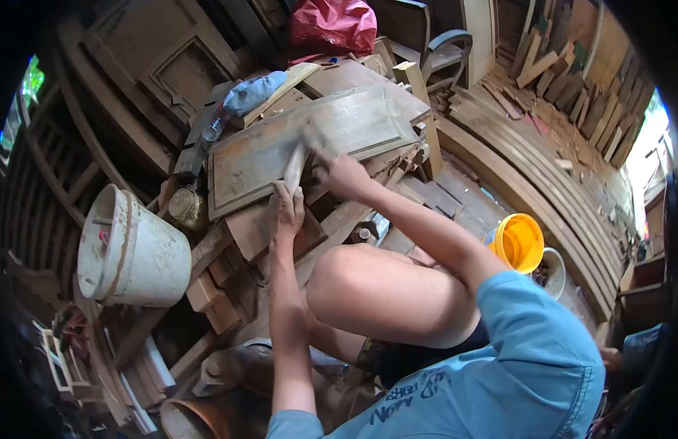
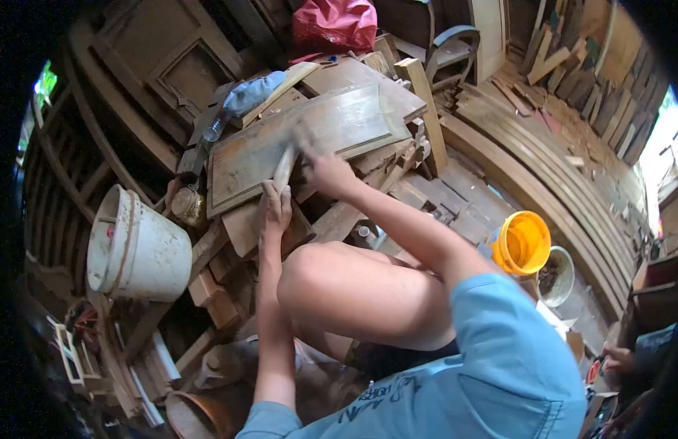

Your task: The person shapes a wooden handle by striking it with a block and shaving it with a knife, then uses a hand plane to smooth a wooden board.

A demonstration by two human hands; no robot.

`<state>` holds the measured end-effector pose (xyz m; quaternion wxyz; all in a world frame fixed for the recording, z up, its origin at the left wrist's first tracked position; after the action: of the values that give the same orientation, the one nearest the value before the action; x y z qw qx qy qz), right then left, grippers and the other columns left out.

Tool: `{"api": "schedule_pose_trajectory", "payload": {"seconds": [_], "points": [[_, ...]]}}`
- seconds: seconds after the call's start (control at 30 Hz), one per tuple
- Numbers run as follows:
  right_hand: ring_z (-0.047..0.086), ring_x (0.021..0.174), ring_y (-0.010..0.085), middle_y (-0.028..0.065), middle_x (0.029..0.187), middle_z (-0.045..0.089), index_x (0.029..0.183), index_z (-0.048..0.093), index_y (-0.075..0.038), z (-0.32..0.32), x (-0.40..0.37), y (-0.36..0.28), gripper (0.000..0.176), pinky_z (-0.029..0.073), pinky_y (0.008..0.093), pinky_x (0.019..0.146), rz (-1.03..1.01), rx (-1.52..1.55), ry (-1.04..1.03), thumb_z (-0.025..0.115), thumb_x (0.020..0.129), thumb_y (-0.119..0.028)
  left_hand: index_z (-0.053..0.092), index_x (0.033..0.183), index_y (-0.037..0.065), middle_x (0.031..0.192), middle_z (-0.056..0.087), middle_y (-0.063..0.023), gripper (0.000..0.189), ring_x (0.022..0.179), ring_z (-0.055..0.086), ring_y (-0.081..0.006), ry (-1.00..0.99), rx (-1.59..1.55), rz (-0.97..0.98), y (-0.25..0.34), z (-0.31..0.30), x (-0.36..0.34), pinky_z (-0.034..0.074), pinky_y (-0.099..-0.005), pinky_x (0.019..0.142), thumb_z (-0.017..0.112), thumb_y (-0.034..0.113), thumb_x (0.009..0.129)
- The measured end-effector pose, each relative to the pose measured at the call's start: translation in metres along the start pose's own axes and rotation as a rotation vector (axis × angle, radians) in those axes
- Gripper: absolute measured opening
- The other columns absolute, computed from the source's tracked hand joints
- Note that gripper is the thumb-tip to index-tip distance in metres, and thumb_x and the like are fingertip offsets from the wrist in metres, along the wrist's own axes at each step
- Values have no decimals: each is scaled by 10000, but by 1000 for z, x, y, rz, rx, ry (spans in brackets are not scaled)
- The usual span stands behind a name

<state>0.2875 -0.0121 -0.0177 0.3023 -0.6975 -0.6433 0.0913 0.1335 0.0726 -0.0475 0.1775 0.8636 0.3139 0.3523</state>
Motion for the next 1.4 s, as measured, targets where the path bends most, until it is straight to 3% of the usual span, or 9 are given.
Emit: {"api": "schedule_pose_trajectory", "payload": {"seconds": [0.37,0.5,0.7,0.83,0.97,1.13,1.17,1.23,1.4], "points": [[656,769,392,240,896,662,1361,471,-271,-7,-6,8,522,536,484,663,-79,-71,-12,545,845,-287,382,974,19,872,527,-281,310,824,514,-478,36,-148,65,-30,13,6,386,-525,705,475,314,948],[638,854,439,244,1000,648,1369,466,-211,-19,25,27,540,540,473,731,356,78,17,491,829,-195,349,976,13,862,475,-246,273,808,501,-436,-38,-31,10,-4,-2,2,385,-498,726,456,263,952],[648,863,415,244,936,657,1360,463,-169,-32,3,14,549,532,479,765,196,-40,-166,504,816,-226,348,1023,8,884,493,-275,261,851,509,-476,97,-80,-70,-12,-6,5,388,-498,734,452,238,957],[638,847,432,290,881,635,1467,285,-206,-38,4,12,643,527,478,755,191,30,225,509,871,-297,358,1087,14,958,532,-287,295,889,530,-484,43,-146,-58,-8,-6,7,397,-500,754,456,260,958],[628,817,472,303,1128,555,1491,228,-257,-34,-16,-17,641,526,498,733,50,-67,-78,495,912,-317,398,1148,39,1012,572,-284,338,916,549,-474,-9,-111,-31,-9,-3,2,418,-502,759,442,316,958],[663,735,395,209,912,677,1456,279,-331,-47,9,-1,619,546,503,651,130,-142,-75,491,884,-226,411,1102,41,1008,576,-310,337,937,544,-490,-65,-100,-30,-8,-4,3,426,-515,738,428,348,964],[666,746,394,246,1015,655,1486,234,-287,-24,32,35,679,556,460,639,-143,-406,-56,514,869,-237,411,1102,41,1008,576,-310,337,937,544,-490,-74,-107,-34,-7,-3,-1,426,-515,738,428,348,964],[670,808,391,244,981,664,1490,231,-281,-37,3,-13,700,546,494,715,150,-42,-46,524,856,-243,404,1095,36,986,579,-311,328,913,548,-493,-80,-128,-20,-5,-3,5,421,-523,721,424,338,967],[668,769,377,221,921,672,1449,355,-264,-84,-2,-61,732,538,464,669,173,-433,-64,640,792,-413,367,1038,40,905,584,-285,350,841,564,-485,-87,-201,-91,-3,-4,2,428,-506,692,420,381,979]]}}
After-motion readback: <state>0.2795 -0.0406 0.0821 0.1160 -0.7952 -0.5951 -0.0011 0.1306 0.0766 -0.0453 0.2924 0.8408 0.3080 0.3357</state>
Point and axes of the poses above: each hand's wrist, its own x-axis towards the middle knuckle, its own z-axis out of the palm, y = z × x, the point moved 3 cm from there along x, towards the middle knuckle
